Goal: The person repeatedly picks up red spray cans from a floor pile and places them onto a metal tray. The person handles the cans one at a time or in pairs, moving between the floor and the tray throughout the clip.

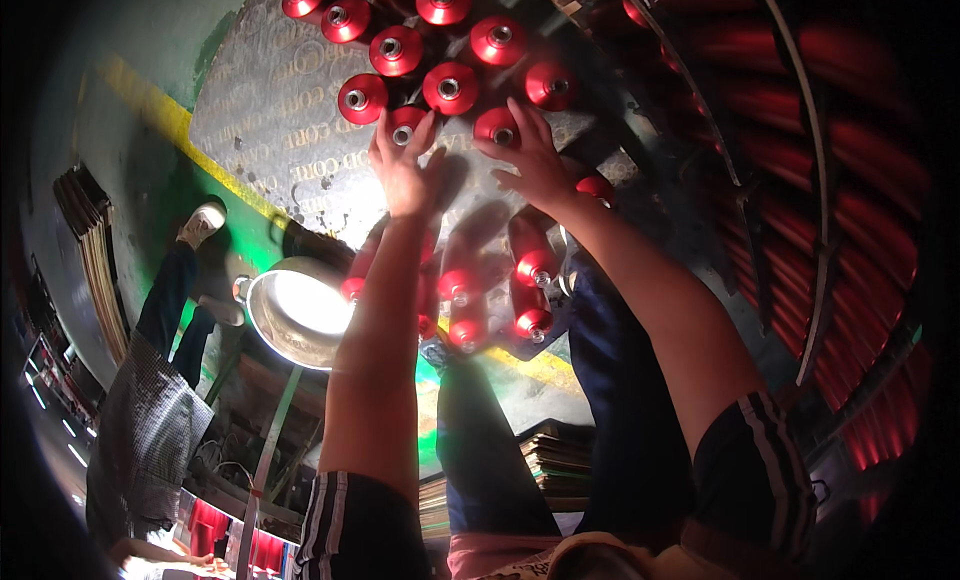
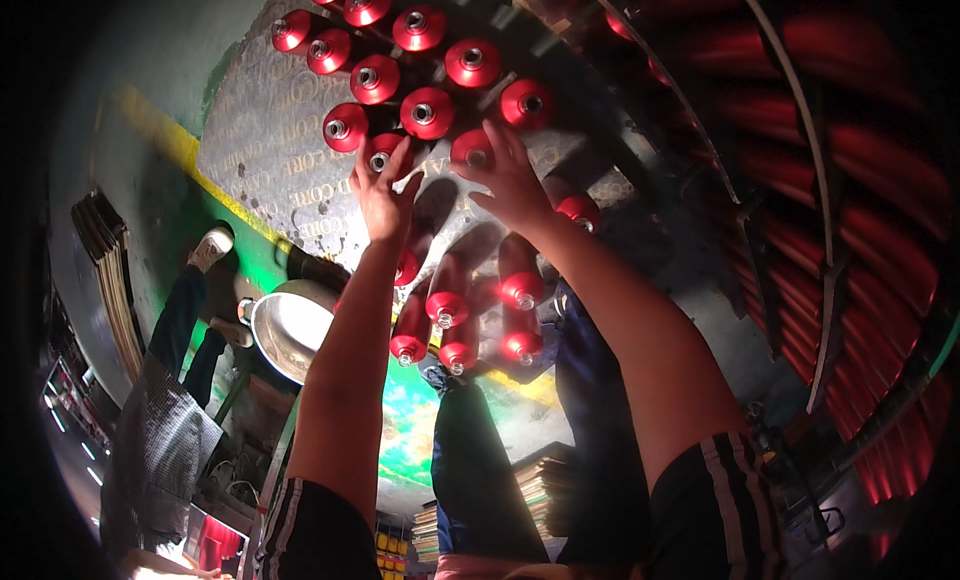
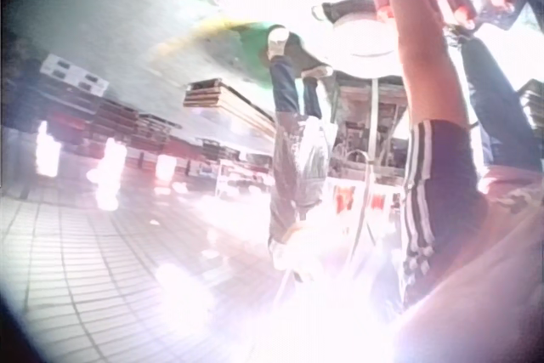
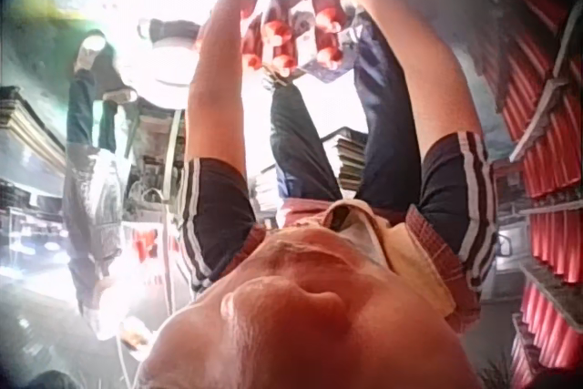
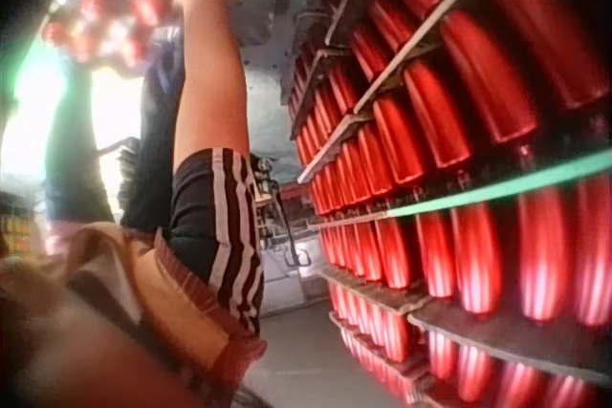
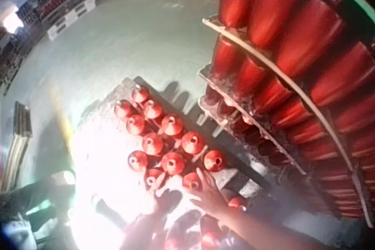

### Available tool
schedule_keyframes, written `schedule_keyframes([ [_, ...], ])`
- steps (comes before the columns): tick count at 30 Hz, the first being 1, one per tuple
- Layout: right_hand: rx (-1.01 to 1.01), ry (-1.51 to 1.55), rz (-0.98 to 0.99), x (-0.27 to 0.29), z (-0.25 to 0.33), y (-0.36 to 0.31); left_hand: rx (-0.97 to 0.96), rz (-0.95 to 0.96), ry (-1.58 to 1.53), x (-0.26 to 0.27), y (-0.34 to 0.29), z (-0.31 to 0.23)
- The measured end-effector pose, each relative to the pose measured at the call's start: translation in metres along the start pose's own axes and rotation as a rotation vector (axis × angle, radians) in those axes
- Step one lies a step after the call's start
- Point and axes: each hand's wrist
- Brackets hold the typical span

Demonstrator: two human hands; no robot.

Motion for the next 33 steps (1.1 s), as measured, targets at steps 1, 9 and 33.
schedule_keyframes([
  [1, 0.040, 0.009, -0.031, -0.005, -0.001, 0.006, -0.002, -0.021, -0.005, -0.005, 0.006, 0.001],
  [9, 0.086, -0.057, -0.160, -0.028, -0.004, 0.018, -0.021, -0.148, 0.028, -0.028, 0.005, 0.016],
  [33, -0.223, 1.241, -0.062, 0.116, 0.136, -0.150, 0.509, -0.243, -1.743, 0.295, -0.273, 0.060],
])
Point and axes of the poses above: each hand's wrist, its own y-axis towards the middle knuckle, its own x-axis out of the back of the hand, z = x × y, and after that the axes turned 4 degrees about z, right-handed
